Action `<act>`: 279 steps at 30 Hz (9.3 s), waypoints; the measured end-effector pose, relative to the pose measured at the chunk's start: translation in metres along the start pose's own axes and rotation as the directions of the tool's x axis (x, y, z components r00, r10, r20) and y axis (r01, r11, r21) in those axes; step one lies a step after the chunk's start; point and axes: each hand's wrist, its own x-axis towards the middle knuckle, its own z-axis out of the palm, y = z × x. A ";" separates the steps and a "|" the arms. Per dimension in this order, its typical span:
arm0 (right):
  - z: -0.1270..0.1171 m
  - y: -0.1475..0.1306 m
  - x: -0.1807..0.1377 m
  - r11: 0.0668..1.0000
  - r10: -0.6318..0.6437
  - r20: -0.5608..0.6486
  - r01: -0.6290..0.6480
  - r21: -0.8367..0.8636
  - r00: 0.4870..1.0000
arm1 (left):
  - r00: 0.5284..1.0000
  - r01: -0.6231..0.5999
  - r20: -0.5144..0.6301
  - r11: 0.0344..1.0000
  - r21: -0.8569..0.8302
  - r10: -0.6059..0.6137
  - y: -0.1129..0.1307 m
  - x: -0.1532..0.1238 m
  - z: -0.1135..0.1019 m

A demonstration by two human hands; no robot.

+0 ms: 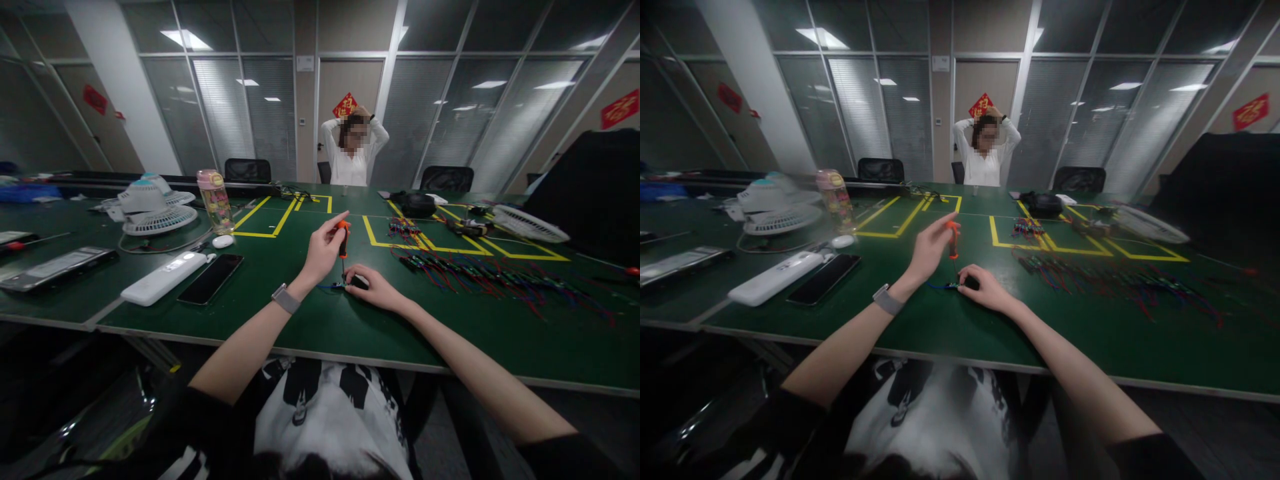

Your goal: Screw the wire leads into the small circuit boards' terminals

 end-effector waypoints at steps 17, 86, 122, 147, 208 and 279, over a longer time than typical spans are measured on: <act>0.000 0.000 0.000 1.000 -0.012 -0.009 0.012 0.022 1.000 | 1.000 0.003 0.009 1.000 -0.010 -0.003 0.002 0.001 -0.002; 0.000 0.000 0.001 1.000 -0.026 0.010 0.026 0.001 1.000 | 0.999 -0.027 0.040 1.000 -0.011 0.027 0.002 -0.001 0.000; -0.001 0.004 0.000 0.998 -0.057 0.017 0.057 -0.022 0.998 | 0.997 -0.065 -0.028 0.994 0.085 0.068 0.003 -0.001 0.000; -0.001 0.001 0.000 0.999 -0.039 0.013 0.039 -0.017 0.999 | 0.997 -0.076 0.038 0.996 0.050 0.074 0.001 -0.003 0.001; -0.001 0.002 0.000 0.999 -0.044 0.026 0.044 -0.005 0.999 | 0.994 0.014 0.112 0.994 -0.107 -0.002 0.001 0.000 0.001; 0.000 0.002 0.000 1.000 -0.017 -0.003 0.017 0.018 1.000 | 0.999 -0.027 0.046 1.000 -0.005 0.027 0.004 -0.001 0.000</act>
